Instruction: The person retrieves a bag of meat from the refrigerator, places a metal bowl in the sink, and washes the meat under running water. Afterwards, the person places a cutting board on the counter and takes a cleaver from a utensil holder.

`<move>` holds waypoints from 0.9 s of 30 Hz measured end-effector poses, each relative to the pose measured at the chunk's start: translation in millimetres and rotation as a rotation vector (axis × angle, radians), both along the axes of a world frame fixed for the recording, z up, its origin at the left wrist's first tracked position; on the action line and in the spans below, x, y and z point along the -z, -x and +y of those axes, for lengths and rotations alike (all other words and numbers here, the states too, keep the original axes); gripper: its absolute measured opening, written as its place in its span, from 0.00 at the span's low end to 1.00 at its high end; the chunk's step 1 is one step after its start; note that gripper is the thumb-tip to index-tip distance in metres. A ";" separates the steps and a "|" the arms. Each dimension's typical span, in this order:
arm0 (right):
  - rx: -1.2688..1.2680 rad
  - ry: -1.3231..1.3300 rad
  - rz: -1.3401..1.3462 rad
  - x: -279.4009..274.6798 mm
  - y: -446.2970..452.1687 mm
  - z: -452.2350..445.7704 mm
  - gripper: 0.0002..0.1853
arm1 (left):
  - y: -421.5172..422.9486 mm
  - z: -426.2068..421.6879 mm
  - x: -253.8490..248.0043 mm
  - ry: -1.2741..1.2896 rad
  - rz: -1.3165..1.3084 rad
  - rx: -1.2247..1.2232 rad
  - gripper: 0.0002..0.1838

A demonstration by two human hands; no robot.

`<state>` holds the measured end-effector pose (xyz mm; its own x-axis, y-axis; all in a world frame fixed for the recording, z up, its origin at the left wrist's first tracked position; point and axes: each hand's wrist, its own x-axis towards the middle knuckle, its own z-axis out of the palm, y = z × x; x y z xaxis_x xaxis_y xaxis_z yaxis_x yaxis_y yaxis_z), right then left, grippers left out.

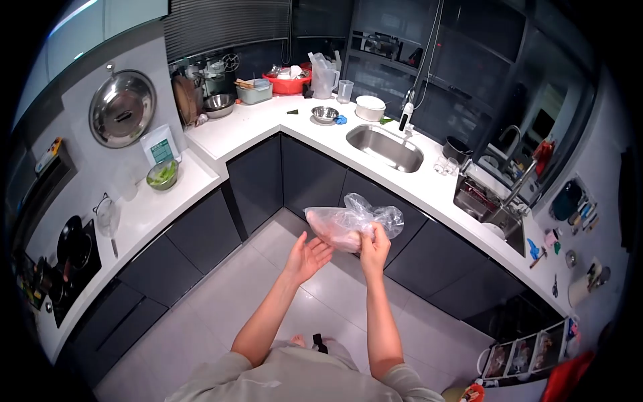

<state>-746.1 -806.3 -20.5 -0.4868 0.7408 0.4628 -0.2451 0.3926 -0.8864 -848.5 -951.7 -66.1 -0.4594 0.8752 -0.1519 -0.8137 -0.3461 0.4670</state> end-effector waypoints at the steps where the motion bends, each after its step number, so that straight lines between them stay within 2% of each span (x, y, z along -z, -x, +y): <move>1: 0.011 -0.007 0.000 3.0 18.9 11.2 0.04 | 18.6 9.1 -1.2 0.009 -0.016 0.016 0.34; 4: 0.032 -0.033 0.010 10.9 76.1 47.5 0.03 | 74.7 35.8 -0.7 0.026 -0.044 0.040 0.34; 9: 0.014 -0.034 -0.021 32.0 177.6 118.9 0.04 | 184.6 97.5 30.7 0.019 -0.082 0.037 0.33; 15: 0.000 -0.091 -0.108 50.0 308.8 224.6 0.05 | 326.2 184.3 49.5 0.175 -0.107 -0.046 0.32; 18: 0.005 -0.216 -0.032 58.2 375.7 277.7 0.02 | 397.2 223.9 50.9 0.231 -0.084 -0.085 0.31; 19: 0.028 -0.281 -0.050 60.2 395.1 293.7 0.04 | 419.0 234.4 50.8 0.222 -0.071 -0.094 0.30; 23: 0.023 -0.204 -0.229 74.2 466.2 351.3 0.11 | 491.7 273.9 48.7 0.223 -0.075 -0.125 0.29; 27: 0.026 -0.231 -0.260 100.0 532.9 404.7 0.11 | 565.9 317.2 53.7 0.238 -0.063 -0.133 0.28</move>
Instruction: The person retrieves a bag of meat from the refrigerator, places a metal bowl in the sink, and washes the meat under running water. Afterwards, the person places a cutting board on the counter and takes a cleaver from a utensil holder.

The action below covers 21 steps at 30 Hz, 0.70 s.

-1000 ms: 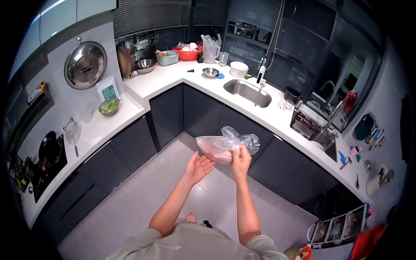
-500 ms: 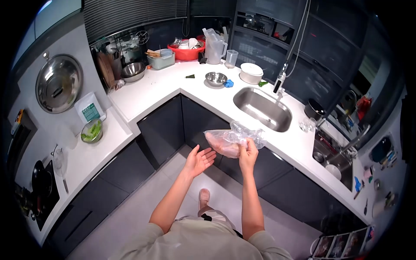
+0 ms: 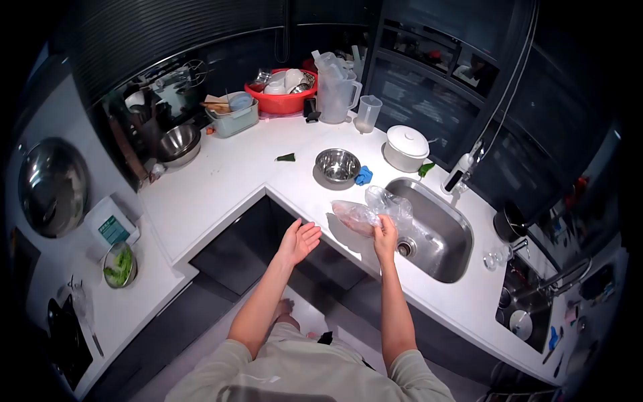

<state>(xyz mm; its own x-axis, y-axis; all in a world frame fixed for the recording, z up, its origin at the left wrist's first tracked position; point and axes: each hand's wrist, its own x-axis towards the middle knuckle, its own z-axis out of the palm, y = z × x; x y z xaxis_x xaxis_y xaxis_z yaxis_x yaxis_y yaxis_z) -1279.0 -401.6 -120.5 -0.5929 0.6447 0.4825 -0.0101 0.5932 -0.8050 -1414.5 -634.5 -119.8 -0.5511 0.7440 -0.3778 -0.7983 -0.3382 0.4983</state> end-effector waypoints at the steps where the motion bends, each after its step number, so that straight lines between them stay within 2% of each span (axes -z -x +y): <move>1: 0.013 -0.041 0.030 8.9 15.7 11.3 0.10 | 21.4 12.1 2.3 0.011 0.014 0.002 0.29; 3: 0.048 -0.118 0.084 30.1 44.4 26.1 0.09 | 65.8 36.4 14.2 0.041 0.040 0.015 0.30; 6: 0.058 -0.229 -0.066 37.2 56.8 34.7 0.11 | 124.3 75.2 32.6 0.104 0.060 0.009 0.25; 9: -0.033 -0.235 -0.346 34.0 60.0 41.4 0.14 | 174.1 113.2 33.6 0.187 0.102 0.053 0.20; 12: -0.098 -0.192 -0.509 18.4 62.4 39.7 0.19 | 201.6 143.0 27.3 0.265 0.207 0.155 0.19; 15: -0.220 -0.116 -0.708 3.4 60.7 48.6 0.25 | 218.4 164.2 17.0 0.300 0.282 0.208 0.13; 16: -0.286 -0.009 -0.722 -9.5 64.6 51.2 0.29 | 223.0 170.1 17.0 0.327 0.293 0.146 0.10; 19: -0.122 0.105 -0.908 -75.6 72.1 41.0 0.28 | 236.6 179.9 15.3 0.466 0.417 0.171 0.09; 21: 0.029 0.111 -0.919 -101.5 86.5 44.0 0.24 | 247.4 194.1 14.0 0.432 0.428 0.145 0.09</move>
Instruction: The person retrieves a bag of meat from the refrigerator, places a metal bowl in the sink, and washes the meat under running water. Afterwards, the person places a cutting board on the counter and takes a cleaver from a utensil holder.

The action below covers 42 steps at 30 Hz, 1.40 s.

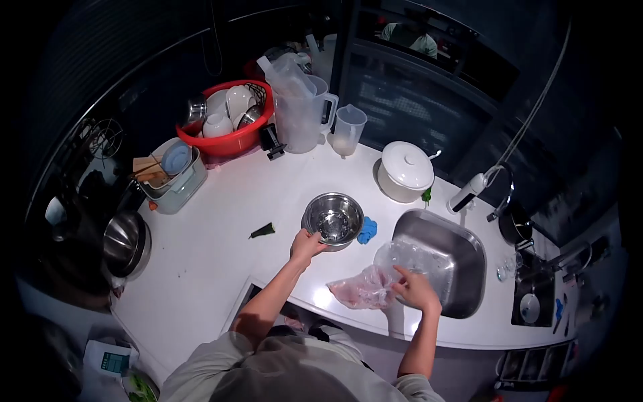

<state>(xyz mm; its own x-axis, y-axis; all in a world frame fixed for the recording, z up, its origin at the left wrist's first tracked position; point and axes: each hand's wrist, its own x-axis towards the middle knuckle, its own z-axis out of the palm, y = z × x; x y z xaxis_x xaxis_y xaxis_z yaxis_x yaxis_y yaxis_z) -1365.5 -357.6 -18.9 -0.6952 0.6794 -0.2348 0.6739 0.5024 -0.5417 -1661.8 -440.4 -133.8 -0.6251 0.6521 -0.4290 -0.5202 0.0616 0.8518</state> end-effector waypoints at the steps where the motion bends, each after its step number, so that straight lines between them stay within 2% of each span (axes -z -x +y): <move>1: 0.038 -0.064 -0.002 -10.8 9.0 4.6 0.23 | 6.7 9.6 -2.8 -0.019 0.017 -0.013 0.09; 3: 0.116 -0.204 -0.014 -22.9 32.6 16.6 0.18 | 25.5 32.1 -7.8 -0.027 0.042 -0.009 0.10; 7: 0.103 -0.556 0.216 -6.0 81.9 62.0 0.14 | 62.7 87.5 -5.3 -0.053 0.045 -0.043 0.12; 15: -0.110 -0.278 0.185 9.5 156.2 99.2 0.14 | 104.2 139.1 2.6 0.132 0.109 0.039 0.10; 22: -0.196 -0.264 0.164 25.3 171.9 107.3 0.14 | 107.9 148.7 31.0 -0.049 -0.040 -0.013 0.12; 25: -0.236 -0.214 0.102 20.9 176.3 103.9 0.15 | 102.6 128.6 17.9 -0.077 -0.086 0.072 0.17; 28: -0.271 -0.230 0.094 14.2 184.6 97.0 0.15 | 97.4 89.3 2.7 -0.112 -0.110 0.016 0.22; 31: -0.321 -0.216 0.096 5.6 194.7 84.5 0.14 | 100.1 33.5 -1.7 -0.162 -0.148 -0.050 0.23; 39: -0.610 -0.174 0.214 -8.4 259.5 26.3 0.15 | 109.5 -96.6 -19.1 -0.235 -0.077 -0.352 0.16; 42: -0.623 -0.206 0.377 -5.2 270.1 6.3 0.20 | 108.3 -119.0 -27.2 -0.244 -0.043 -0.384 0.17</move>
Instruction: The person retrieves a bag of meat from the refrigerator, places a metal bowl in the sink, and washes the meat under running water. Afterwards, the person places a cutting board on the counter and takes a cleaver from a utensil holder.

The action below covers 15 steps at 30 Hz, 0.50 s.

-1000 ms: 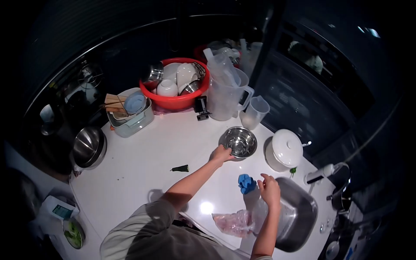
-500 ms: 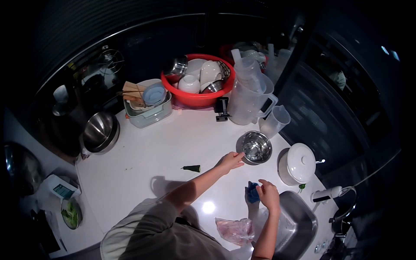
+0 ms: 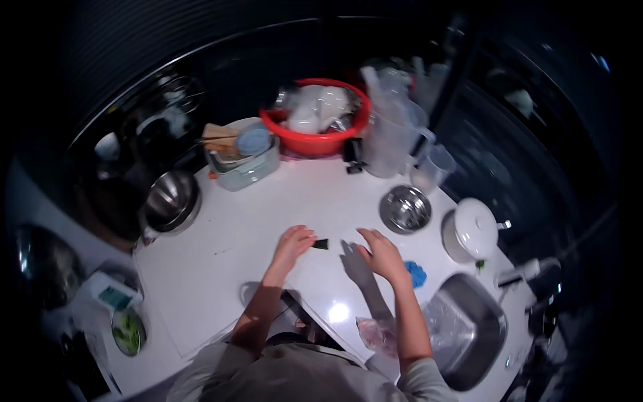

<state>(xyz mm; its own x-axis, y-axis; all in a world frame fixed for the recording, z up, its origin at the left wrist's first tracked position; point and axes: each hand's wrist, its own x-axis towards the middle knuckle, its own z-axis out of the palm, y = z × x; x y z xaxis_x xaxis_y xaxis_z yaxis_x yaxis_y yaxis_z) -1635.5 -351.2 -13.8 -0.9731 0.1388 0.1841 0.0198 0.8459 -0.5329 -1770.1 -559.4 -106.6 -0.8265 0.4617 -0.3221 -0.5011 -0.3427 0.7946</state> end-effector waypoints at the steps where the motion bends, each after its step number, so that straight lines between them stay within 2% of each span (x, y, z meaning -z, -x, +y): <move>1: 0.022 -0.005 0.024 -1.7 0.9 -3.7 0.21 | 0.3 -1.6 -0.9 0.006 0.009 0.010 0.17; 3: 0.047 0.009 0.110 -4.3 -7.8 -3.8 0.22 | -4.4 2.5 -11.8 0.013 0.023 0.020 0.16; 8: 0.375 -0.015 0.218 -8.2 -77.4 20.8 0.24 | -28.4 55.6 -34.7 -0.035 0.056 0.281 0.14; 15: 0.992 -0.071 0.327 -29.4 -271.1 15.2 0.21 | -157.1 167.8 -62.2 -0.134 0.052 0.827 0.13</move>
<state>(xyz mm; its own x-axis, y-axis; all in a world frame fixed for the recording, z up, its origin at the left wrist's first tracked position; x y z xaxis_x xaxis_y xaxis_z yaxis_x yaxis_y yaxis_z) -1364.5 -336.1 15.6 -0.3301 0.8261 0.4568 0.5862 0.5587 -0.5867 -1613.0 -391.6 -44.4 -0.2172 0.9570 -0.1922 -0.5964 0.0257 0.8023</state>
